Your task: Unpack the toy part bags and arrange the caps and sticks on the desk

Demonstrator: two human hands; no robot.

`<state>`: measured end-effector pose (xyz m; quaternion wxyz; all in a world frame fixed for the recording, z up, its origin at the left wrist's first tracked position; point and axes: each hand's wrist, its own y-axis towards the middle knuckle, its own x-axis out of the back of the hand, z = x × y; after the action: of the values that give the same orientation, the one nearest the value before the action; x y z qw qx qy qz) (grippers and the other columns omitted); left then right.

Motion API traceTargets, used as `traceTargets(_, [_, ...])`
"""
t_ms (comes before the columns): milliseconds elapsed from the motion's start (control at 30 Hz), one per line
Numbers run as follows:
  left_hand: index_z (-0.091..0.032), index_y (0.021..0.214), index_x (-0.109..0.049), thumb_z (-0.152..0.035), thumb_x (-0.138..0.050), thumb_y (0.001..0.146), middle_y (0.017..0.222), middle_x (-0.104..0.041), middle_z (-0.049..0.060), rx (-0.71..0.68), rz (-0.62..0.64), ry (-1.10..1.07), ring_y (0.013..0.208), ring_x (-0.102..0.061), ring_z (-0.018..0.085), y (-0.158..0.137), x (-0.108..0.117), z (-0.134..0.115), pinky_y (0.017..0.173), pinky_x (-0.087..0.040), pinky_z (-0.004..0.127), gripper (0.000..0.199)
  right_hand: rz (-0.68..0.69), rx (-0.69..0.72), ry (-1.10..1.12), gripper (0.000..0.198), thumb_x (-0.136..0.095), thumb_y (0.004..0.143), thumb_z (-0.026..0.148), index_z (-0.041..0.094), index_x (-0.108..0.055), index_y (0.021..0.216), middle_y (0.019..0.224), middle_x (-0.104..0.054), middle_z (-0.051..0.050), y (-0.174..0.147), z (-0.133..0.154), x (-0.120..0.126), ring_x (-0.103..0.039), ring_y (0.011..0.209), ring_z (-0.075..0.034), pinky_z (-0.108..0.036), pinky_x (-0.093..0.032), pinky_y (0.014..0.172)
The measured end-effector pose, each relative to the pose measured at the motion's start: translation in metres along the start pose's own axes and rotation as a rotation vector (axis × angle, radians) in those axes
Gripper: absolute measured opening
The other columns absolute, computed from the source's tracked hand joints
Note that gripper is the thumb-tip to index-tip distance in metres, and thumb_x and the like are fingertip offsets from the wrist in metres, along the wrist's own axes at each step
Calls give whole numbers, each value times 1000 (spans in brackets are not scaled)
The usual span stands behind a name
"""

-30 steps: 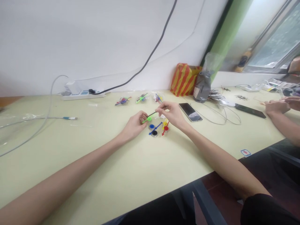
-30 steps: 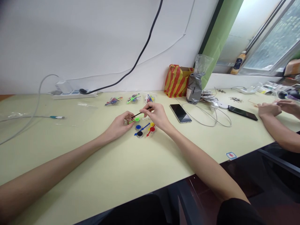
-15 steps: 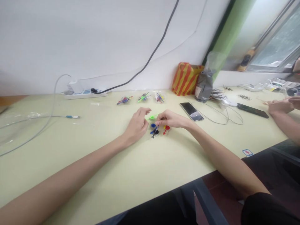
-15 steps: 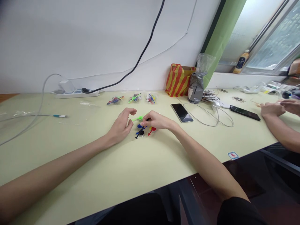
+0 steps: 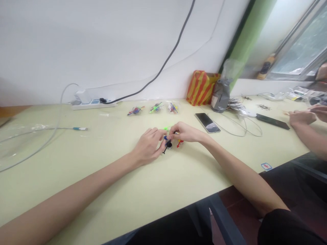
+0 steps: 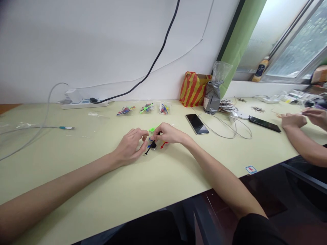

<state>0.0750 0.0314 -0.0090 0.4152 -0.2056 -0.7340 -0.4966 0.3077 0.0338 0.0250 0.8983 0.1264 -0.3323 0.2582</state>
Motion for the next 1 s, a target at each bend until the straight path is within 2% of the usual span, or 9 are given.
traceTargets(133, [-20, 124, -47, -35, -52, 99, 90, -60, 3, 31, 85, -2, 80, -59, 21, -23, 11, -1, 78, -45, 36, 30, -51, -44, 21, 49, -68, 84, 59, 11, -74, 78, 58, -52, 1, 1, 4, 1, -35, 53, -8, -25, -28, 49])
traceTargets(300, [-21, 126, -49, -31, -57, 98, 91, -62, 2, 42, 74, 32, 84, -62, 21, -35, 13, -4, 78, -45, 35, 31, -60, -48, 66, 51, -67, 84, 60, 10, -71, 76, 60, -60, -1, 0, 8, 2, -41, 51, -8, -25, -28, 49])
traceTargets(400, [-22, 125, -53, -24, -53, 100, 100, -68, 5, 37, 106, -7, 93, -65, 21, -33, 12, -6, 81, -45, 35, 26, -39, -34, 80, 51, -65, 86, 60, 11, -67, 71, 59, -60, -1, 0, 10, 0, -42, 50, -8, -24, -31, 50])
traceTargets(500, [-22, 121, -58, -21, -44, 103, 101, -70, 7, 31, 89, -17, 92, -66, 21, -33, 14, -6, 81, -47, 36, 23, -20, -12, 94, 54, -66, 84, 64, 11, -67, 73, 58, -58, 0, 1, 8, -1, -42, 51, -9, -24, -31, 51])
traceTargets(700, [-21, 116, -63, -18, -37, 104, 97, -70, 9, -14, 52, 30, 91, -66, 22, -37, 17, -4, 78, -48, 37, 28, -123, 51, 71, 55, -66, 83, 66, 12, -69, 75, 64, -54, 2, 8, -3, -4, -39, 60, -10, -25, -31, 57])
traceTargets(833, [-22, 122, -60, -17, -39, 103, 109, -69, 10, -4, 56, 10, 97, -66, 22, -38, 18, -3, 83, -51, 38, 28, -186, 96, 3, 52, -65, 87, 64, 14, -70, 73, 71, -59, -2, 11, -9, -8, -47, 70, -14, -27, -37, 67])
traceTargets(1000, [-23, 137, -53, -15, -41, 101, 129, -63, 12, -20, 145, -9, 112, -63, 24, -35, 21, -7, 94, -51, 41, 39, -282, 116, -68, 50, -64, 89, 63, 15, -71, 73, 74, -60, -3, 11, -16, -9, -50, 77, -17, -29, -40, 75])
